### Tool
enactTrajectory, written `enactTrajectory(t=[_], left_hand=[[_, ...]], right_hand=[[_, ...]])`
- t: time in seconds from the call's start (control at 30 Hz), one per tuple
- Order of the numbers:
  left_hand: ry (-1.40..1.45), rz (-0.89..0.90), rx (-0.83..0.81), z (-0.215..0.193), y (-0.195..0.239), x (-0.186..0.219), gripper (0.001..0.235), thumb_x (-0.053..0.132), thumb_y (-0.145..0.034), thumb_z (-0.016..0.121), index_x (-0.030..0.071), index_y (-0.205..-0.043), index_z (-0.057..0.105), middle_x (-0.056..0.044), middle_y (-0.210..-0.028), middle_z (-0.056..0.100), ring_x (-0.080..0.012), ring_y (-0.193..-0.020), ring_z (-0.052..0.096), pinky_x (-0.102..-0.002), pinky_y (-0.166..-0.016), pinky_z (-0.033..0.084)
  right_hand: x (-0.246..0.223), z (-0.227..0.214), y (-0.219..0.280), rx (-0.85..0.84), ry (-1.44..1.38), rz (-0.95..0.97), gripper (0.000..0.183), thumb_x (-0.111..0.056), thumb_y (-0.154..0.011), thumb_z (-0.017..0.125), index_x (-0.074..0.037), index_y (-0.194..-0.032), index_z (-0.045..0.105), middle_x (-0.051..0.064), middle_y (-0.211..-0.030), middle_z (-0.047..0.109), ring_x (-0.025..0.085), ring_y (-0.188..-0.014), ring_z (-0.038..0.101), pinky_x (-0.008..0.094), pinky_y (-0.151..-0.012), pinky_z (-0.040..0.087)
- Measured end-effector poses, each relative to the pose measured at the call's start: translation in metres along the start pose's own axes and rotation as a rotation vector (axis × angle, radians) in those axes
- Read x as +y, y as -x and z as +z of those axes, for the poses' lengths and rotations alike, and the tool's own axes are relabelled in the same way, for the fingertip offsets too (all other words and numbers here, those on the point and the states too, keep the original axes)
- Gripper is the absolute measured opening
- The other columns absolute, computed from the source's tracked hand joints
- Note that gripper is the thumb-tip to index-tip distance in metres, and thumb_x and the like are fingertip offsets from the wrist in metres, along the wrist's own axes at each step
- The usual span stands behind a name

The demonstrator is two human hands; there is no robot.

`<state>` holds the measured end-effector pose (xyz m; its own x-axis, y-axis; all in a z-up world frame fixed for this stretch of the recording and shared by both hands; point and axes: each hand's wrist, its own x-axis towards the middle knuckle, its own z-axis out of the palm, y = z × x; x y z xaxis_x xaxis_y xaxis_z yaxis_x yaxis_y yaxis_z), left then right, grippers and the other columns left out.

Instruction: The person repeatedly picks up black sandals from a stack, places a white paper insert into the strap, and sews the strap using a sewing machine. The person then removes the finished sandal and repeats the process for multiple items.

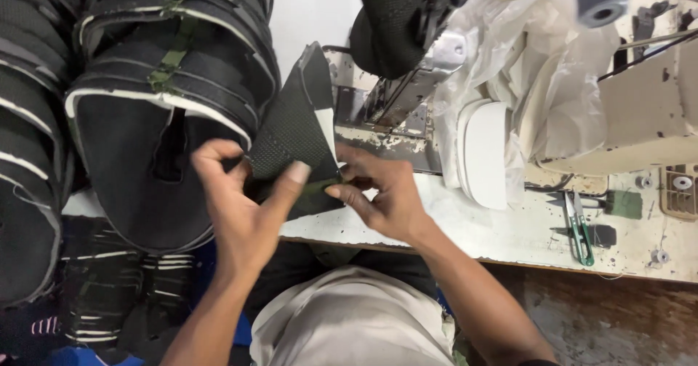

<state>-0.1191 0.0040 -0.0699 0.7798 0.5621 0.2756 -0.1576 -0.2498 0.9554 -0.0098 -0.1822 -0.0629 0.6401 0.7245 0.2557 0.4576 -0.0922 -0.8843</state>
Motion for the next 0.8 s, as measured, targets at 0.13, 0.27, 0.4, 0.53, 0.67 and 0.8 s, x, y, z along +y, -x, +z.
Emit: enactTrajectory(t=[0.13,0.27,0.4,0.53,0.67,0.8], left_hand=[[-0.031,0.041,-0.229,0.016,-0.035,0.048,0.056,0.015,-0.102,0.065,0.005,-0.148,0.035,-0.020,-0.133,0.064,-0.0280,-0.117,0.068,-0.037,-0.094,0.057],[-0.225,0.366,-0.313,0.067,-0.042,0.044,0.042,0.011,-0.109,0.058,-0.002,-0.148,0.051,-0.021,-0.142,0.064,-0.0354,-0.131,0.065,-0.041,-0.103,0.053],[-0.200,0.329,-0.233,0.123,-0.045,0.053,0.038,0.012,-0.109,0.055,0.000,-0.146,0.054,-0.020,-0.135,0.070,-0.0304,-0.116,0.074,-0.036,-0.091,0.058],[-0.289,0.104,-0.206,0.145,-0.056,0.060,0.042,0.012,-0.105,0.055,0.000,-0.146,0.054,-0.020,-0.123,0.074,-0.0269,-0.090,0.077,-0.036,-0.076,0.056],[-0.283,0.100,-0.221,0.141,-0.079,0.043,0.041,0.015,-0.107,0.056,0.001,-0.146,0.056,-0.020,-0.123,0.075,-0.0260,-0.096,0.076,-0.036,-0.081,0.058],[-0.135,0.110,-0.335,0.128,-0.115,0.042,0.047,0.021,-0.102,0.061,0.001,-0.145,0.056,-0.020,-0.131,0.072,-0.0248,-0.111,0.076,-0.037,-0.091,0.060]], right_hand=[[0.004,-0.007,0.008,0.086,0.021,-0.010,0.061,-0.007,-0.093,0.078,-0.002,-0.149,0.055,0.006,-0.074,0.054,0.010,-0.063,0.048,0.026,-0.058,0.045],[0.032,-0.050,0.015,0.086,-0.114,0.041,0.064,-0.003,-0.094,0.076,-0.005,-0.154,0.053,0.001,-0.071,0.045,0.010,-0.063,0.039,0.026,-0.058,0.036],[0.053,-0.101,0.015,0.086,-0.425,0.070,0.064,0.004,-0.094,0.074,-0.005,-0.154,0.052,-0.003,-0.095,0.063,0.006,-0.073,0.044,0.024,-0.062,0.036],[0.064,-0.122,0.009,0.031,-0.543,0.205,0.066,0.006,-0.089,0.075,-0.004,-0.151,0.054,-0.006,-0.095,0.065,0.001,-0.068,0.045,0.020,-0.056,0.036],[0.055,-0.120,0.001,0.041,-0.557,0.182,0.069,0.006,-0.089,0.077,-0.003,-0.153,0.055,-0.004,-0.092,0.066,0.001,-0.069,0.048,0.018,-0.058,0.040],[0.015,-0.099,-0.003,0.159,-0.584,0.265,0.061,0.004,-0.084,0.080,0.001,-0.141,0.057,0.004,-0.085,0.070,0.009,-0.073,0.067,0.026,-0.065,0.060]])
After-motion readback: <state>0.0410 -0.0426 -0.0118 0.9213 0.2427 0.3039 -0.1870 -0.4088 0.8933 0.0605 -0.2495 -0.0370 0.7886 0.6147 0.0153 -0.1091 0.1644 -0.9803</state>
